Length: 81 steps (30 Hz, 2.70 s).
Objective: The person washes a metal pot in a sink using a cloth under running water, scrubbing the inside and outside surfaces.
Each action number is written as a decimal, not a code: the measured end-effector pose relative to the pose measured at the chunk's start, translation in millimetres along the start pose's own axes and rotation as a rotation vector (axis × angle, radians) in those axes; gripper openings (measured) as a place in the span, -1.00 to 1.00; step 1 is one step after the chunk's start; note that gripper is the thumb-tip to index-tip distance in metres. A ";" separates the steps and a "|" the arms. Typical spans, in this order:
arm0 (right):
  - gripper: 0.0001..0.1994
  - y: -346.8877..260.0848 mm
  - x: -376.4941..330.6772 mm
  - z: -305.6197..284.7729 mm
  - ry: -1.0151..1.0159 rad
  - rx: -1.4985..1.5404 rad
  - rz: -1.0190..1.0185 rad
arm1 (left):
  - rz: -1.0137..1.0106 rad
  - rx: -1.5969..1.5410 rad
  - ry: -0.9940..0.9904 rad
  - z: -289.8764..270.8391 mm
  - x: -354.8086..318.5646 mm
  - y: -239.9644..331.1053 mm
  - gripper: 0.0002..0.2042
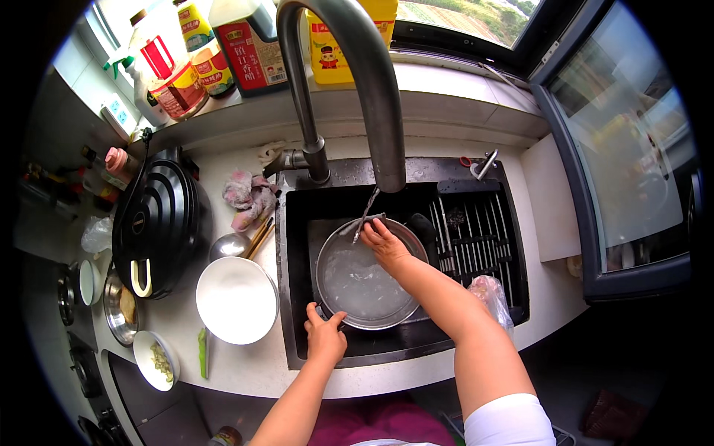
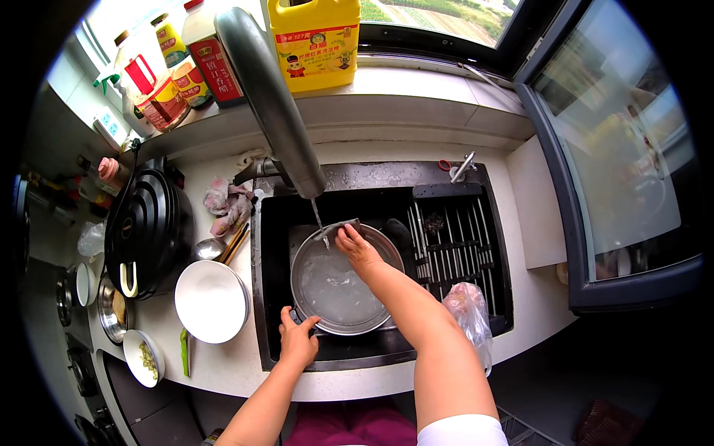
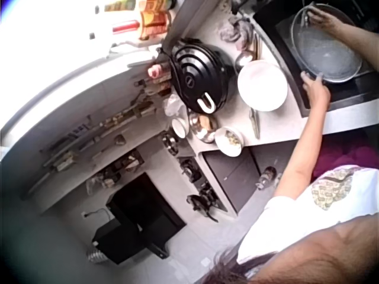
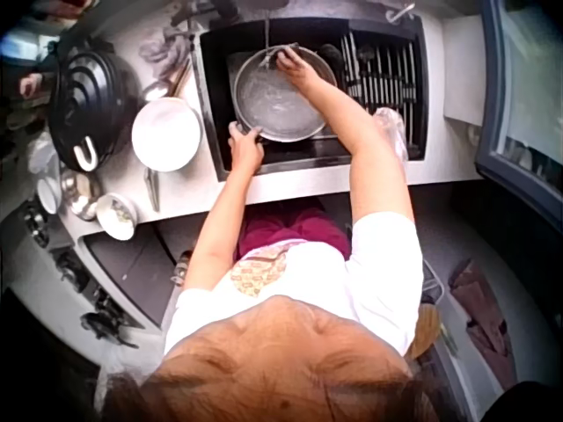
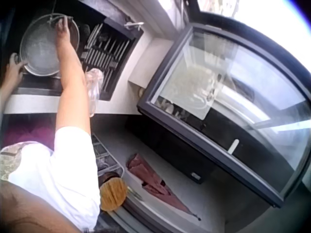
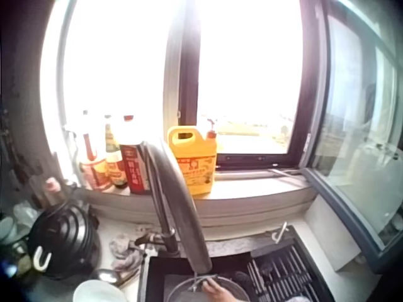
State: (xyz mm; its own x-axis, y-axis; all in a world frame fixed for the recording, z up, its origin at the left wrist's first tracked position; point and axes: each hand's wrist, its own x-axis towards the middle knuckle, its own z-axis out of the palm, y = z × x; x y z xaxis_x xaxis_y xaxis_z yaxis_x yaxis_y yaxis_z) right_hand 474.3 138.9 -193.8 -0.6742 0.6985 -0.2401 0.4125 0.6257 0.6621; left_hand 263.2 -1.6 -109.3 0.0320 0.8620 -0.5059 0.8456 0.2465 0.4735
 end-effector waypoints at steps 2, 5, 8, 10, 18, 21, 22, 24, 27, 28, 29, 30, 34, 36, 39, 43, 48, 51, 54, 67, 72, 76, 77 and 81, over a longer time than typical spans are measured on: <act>-0.65 7.9 -5.6 -3.7 0.028 0.050 0.024 | 0.017 0.007 0.021 1.0 0.1 -1.7 -0.58; -0.64 16.6 -31.4 7.1 0.061 0.066 0.116 | 0.017 0.006 0.013 -0.1 0.5 0.3 -0.58; -0.65 17.7 -61.7 -4.1 -0.085 0.184 0.092 | 0.014 0.000 0.014 -1.8 0.3 0.1 -0.58; -0.70 10.5 -75.2 -16.3 -0.226 0.298 0.010 | 0.010 -0.006 0.014 -2.0 -0.7 0.6 -0.59; -0.61 -67.8 -42.8 -30.3 -0.742 1.620 -0.110 | 0.016 -0.013 0.027 1.5 1.4 -5.1 -0.60; -0.65 -114.3 -3.3 -11.5 -0.537 2.008 0.023 | 0.024 0.000 0.024 9.3 5.4 -6.9 -0.58; -0.72 -118.3 8.4 -16.3 -0.425 2.146 0.133 | 0.012 0.006 0.011 7.7 5.0 -6.0 -0.58; -0.73 -111.5 32.7 -28.4 -0.433 2.573 0.441 | -0.013 0.018 -0.012 2.0 3.3 -1.5 -0.57; -0.67 -90.5 55.2 -27.9 -0.202 2.991 0.897 | -0.017 0.040 -0.027 1.4 3.9 -0.6 -0.56; -0.64 -84.4 61.6 -26.0 -0.071 3.087 1.038 | -0.019 0.041 -0.026 1.9 3.9 -1.6 -0.56; -0.65 -77.2 64.0 -21.3 0.080 3.157 1.129 | -0.020 0.042 -0.026 2.8 3.9 -2.6 -0.56; -0.67 -69.3 65.7 -14.2 0.242 3.219 1.218 | -0.021 0.044 -0.023 2.9 4.6 -3.7 -0.56; -0.74 -42.1 61.5 24.7 1.412 3.330 1.985 | -0.012 0.039 -0.032 1.8 5.1 -2.8 -0.56; -0.70 -50.5 68.1 23.8 1.328 3.291 2.044 | -0.003 0.034 -0.037 -1.7 3.8 2.5 -0.57; -0.71 -56.9 77.3 -8.6 1.080 3.365 1.699 | 0.003 0.034 -0.041 1.7 5.7 -1.2 -0.57; -0.57 -64.8 70.4 -58.2 0.270 3.336 1.415 | 0.000 0.035 -0.041 0.2 4.3 -0.1 -0.56; -0.50 -100.3 34.8 -56.1 -0.248 3.013 0.743 | -0.005 0.031 -0.051 2.2 5.0 0.5 -0.55; -0.51 -86.8 4.2 -60.1 -0.806 2.578 0.467 | -0.008 0.015 -0.022 2.7 4.2 -2.3 -0.55; -0.32 -102.9 -19.7 -17.4 -0.846 1.752 0.061 | -0.001 0.016 -0.021 5.6 6.2 -2.3 -0.55; -0.61 -23.7 -5.4 22.9 -0.288 0.159 -0.064 | -0.005 0.030 -0.018 -1.0 3.0 1.8 -0.58; -0.58 -22.0 22.4 17.0 0.124 0.294 -0.162 | -0.031 0.030 -0.042 1.9 5.7 0.1 -0.56; -0.66 -41.6 32.5 18.7 0.205 0.387 -0.220 | -0.034 0.055 -0.045 0.3 4.8 3.1 -0.56; -0.63 -46.2 33.2 21.4 0.078 0.302 -0.205 | -0.030 0.061 -0.044 -0.6 4.3 4.7 -0.56; -0.56 -45.0 35.9 20.8 -0.441 0.207 -0.141 | -0.021 0.083 -0.057 -4.7 2.8 8.5 -0.57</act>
State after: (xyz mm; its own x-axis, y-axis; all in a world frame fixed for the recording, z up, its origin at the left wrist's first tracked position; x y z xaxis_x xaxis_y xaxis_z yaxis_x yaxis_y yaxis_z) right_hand 444.2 143.0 -247.0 -0.4278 0.6546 -0.6233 0.4788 0.7490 0.4580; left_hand 267.9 5.0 -103.3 0.0421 0.8298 -0.5565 0.8877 0.2246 0.4020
